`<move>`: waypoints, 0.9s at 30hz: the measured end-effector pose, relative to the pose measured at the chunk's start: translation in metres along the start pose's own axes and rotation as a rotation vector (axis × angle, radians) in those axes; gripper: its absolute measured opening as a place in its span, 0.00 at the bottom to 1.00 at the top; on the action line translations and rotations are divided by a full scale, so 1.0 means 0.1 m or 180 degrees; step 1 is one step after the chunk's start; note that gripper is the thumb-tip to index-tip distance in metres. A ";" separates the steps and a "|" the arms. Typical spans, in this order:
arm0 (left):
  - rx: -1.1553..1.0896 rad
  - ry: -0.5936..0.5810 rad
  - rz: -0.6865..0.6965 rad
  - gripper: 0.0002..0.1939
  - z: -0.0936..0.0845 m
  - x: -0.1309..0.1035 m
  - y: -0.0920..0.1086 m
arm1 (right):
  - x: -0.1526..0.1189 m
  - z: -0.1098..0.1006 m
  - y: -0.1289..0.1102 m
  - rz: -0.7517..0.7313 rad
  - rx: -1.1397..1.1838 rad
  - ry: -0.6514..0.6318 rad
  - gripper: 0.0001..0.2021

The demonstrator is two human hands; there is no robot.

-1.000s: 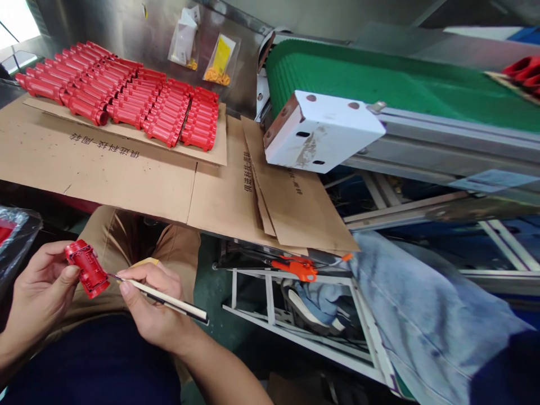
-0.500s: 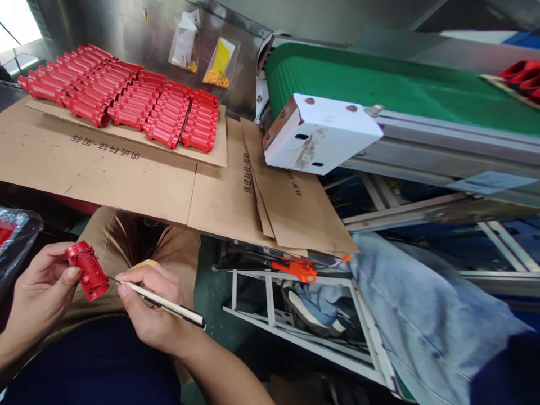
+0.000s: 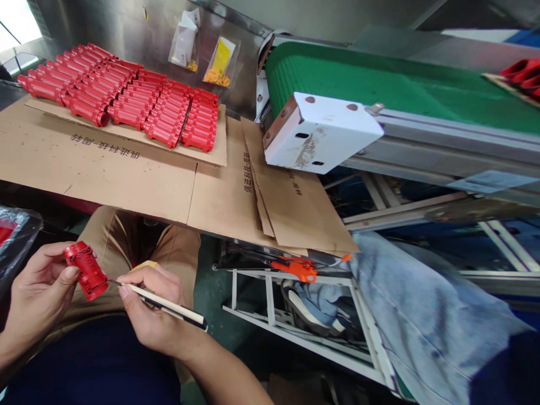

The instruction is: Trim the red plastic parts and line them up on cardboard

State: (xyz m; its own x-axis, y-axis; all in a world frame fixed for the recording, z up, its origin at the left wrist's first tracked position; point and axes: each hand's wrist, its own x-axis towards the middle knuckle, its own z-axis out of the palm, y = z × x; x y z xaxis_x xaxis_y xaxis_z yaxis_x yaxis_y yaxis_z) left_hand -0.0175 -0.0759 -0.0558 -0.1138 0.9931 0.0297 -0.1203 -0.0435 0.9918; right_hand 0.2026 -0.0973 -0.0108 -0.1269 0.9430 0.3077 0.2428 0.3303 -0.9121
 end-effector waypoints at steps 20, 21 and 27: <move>-0.0138 -0.0152 -0.0073 0.13 0.01 0.00 0.01 | 0.02 -0.03 0.00 0.0146 0.0237 -0.0068 0.04; -0.0128 -0.0154 -0.0072 0.13 0.00 0.00 0.01 | 0.03 -0.03 0.00 0.0134 0.0227 -0.0077 0.04; -0.0115 -0.0091 -0.0037 0.13 0.02 0.02 0.03 | 0.04 -0.04 -0.03 0.0161 0.0169 -0.0147 0.04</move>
State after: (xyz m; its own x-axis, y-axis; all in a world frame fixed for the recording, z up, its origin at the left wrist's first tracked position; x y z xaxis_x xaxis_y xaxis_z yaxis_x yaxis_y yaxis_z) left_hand -0.0162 -0.0742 -0.0521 -0.0840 0.9962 0.0224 -0.1569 -0.0354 0.9870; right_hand 0.2051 -0.0942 -0.0062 -0.1602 0.9551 0.2492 0.1987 0.2785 -0.9397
